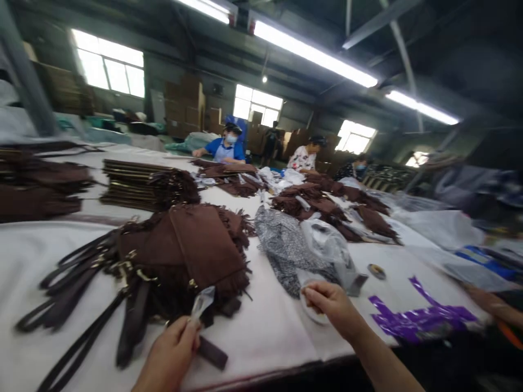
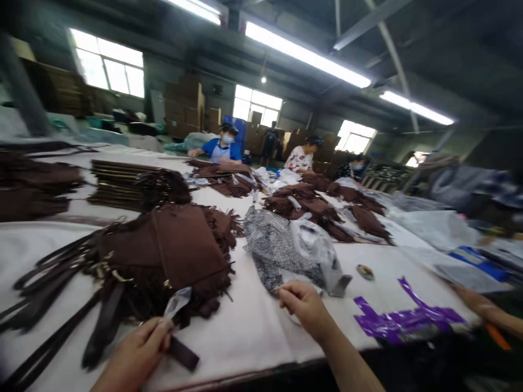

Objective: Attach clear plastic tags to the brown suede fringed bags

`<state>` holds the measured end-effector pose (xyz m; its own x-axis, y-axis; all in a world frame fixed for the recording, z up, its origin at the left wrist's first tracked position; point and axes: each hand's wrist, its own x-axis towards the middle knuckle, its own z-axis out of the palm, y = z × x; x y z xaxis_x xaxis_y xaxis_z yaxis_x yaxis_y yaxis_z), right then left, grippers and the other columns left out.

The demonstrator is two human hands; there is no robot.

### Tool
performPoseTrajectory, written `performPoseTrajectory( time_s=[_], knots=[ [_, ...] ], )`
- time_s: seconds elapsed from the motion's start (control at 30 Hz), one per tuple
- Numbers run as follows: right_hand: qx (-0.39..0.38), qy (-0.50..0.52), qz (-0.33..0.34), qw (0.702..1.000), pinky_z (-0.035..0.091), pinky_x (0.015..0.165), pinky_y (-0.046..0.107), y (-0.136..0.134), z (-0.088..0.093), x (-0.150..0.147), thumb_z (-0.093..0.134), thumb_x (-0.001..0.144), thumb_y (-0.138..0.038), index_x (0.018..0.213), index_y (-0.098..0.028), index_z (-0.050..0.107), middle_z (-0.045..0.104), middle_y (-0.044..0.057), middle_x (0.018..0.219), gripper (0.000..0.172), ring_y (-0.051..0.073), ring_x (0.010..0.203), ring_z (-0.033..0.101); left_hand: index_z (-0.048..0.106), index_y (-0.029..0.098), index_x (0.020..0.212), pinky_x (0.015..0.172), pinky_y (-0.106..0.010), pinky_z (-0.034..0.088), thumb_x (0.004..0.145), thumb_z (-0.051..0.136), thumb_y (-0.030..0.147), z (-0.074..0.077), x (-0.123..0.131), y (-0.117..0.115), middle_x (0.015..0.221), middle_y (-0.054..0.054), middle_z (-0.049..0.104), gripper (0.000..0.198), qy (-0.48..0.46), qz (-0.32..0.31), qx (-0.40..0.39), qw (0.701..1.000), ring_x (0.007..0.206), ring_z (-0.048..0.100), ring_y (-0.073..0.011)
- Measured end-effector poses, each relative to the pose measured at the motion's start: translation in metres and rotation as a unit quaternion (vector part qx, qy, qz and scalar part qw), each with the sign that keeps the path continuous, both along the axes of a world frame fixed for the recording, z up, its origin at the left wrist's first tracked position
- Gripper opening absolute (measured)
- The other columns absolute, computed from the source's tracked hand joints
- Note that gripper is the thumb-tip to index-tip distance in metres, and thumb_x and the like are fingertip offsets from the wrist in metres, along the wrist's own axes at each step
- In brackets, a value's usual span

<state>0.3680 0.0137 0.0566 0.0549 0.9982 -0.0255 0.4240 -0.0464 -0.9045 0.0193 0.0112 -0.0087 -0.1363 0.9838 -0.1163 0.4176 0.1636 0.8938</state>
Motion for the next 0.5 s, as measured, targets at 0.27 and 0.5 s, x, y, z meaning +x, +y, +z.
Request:
performPoseTrajectory(
  time_s=[0.27, 0.5],
  knots=[
    [-0.023, 0.081, 0.226, 0.97, 0.035, 0.051, 0.02, 0.011, -0.006, -0.201, 0.06, 0.079, -0.03, 0.064, -0.014, 0.068, 0.056, -0.002, 0.053, 0.023, 0.009, 0.051, 0.045, 0.051, 0.022, 0.065, 0.057, -0.028, 0.035, 0.087, 0.039, 0.039, 0.014, -0.005, -0.015, 0.059, 0.0, 0.057, 0.03, 0.053, -0.009, 0.064, 0.997, 0.059, 0.054, -0.0188],
    [-0.017, -0.097, 0.182, 0.978, 0.035, 0.05, 0.02, 0.032, -0.028, -0.234, 0.059, 0.075, -0.029, 0.056, -0.015, 0.067, 0.058, -0.002, 0.051, 0.025, 0.011, 0.053, 0.051, 0.047, 0.022, 0.07, 0.058, -0.029, 0.037, 0.091, 0.032, 0.029, 0.002, -0.012, -0.02, 0.065, -0.004, 0.06, 0.027, 0.093, -0.003, 0.115, 0.989, 0.062, 0.058, -0.0196]
  ],
)
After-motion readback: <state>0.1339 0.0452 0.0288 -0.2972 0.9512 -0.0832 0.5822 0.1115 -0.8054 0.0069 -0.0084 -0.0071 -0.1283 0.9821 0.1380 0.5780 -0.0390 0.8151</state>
